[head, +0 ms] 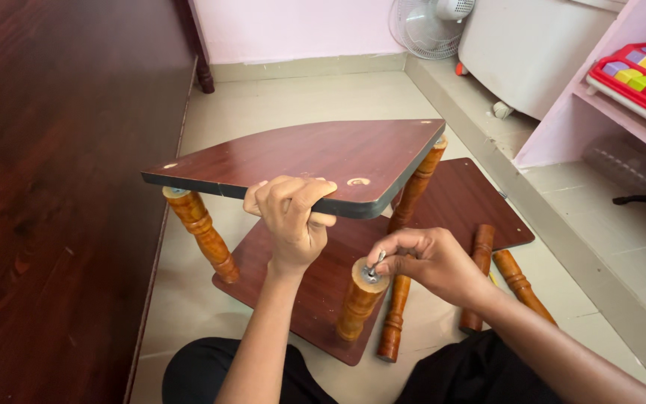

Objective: The person assembles a small wooden table by inserting four turned legs into holes in the tabletop and securing them with screws. The person handles the tabletop and legs, aligns each leg, and tightens the screws by hand.

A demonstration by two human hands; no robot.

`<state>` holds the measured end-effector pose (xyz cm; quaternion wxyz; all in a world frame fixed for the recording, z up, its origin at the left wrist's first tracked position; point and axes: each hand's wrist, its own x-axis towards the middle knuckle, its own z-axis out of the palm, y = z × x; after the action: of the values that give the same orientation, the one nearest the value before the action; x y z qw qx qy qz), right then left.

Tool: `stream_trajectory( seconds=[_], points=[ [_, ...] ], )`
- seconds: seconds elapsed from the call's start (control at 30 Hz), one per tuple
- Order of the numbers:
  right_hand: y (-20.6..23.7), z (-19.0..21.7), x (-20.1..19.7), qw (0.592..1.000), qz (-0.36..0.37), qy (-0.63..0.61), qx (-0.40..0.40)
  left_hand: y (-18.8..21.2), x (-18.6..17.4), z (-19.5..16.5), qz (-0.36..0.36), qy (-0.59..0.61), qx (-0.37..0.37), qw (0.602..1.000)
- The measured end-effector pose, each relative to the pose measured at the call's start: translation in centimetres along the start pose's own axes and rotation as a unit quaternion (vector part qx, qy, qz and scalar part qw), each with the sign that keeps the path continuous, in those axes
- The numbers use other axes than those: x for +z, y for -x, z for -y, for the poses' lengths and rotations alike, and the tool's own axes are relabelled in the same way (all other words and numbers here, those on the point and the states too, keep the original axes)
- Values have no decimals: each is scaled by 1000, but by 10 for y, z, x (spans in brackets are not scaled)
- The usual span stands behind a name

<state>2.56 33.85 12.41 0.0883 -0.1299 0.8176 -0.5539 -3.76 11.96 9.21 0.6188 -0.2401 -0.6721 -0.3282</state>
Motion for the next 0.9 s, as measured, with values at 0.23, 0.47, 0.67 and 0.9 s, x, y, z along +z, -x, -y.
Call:
stream_trajectory(
  seconds=[0.23, 0.47, 0.67, 0.9],
  points=[
    [0, 17, 2, 993, 7, 117, -9, 2, 2, 1, -1, 0, 0, 1000],
    [3, 24, 2, 958, -13, 272, -91, 2, 1, 1, 4, 5, 1, 1000],
    [3, 32, -4, 808, 52, 457, -368, 1, 2, 0, 0, 4, -3, 1000],
    [-5, 47, -3, 731, 153, 560, -357, 2, 2, 0, 1, 5, -6, 1000]
  ],
)
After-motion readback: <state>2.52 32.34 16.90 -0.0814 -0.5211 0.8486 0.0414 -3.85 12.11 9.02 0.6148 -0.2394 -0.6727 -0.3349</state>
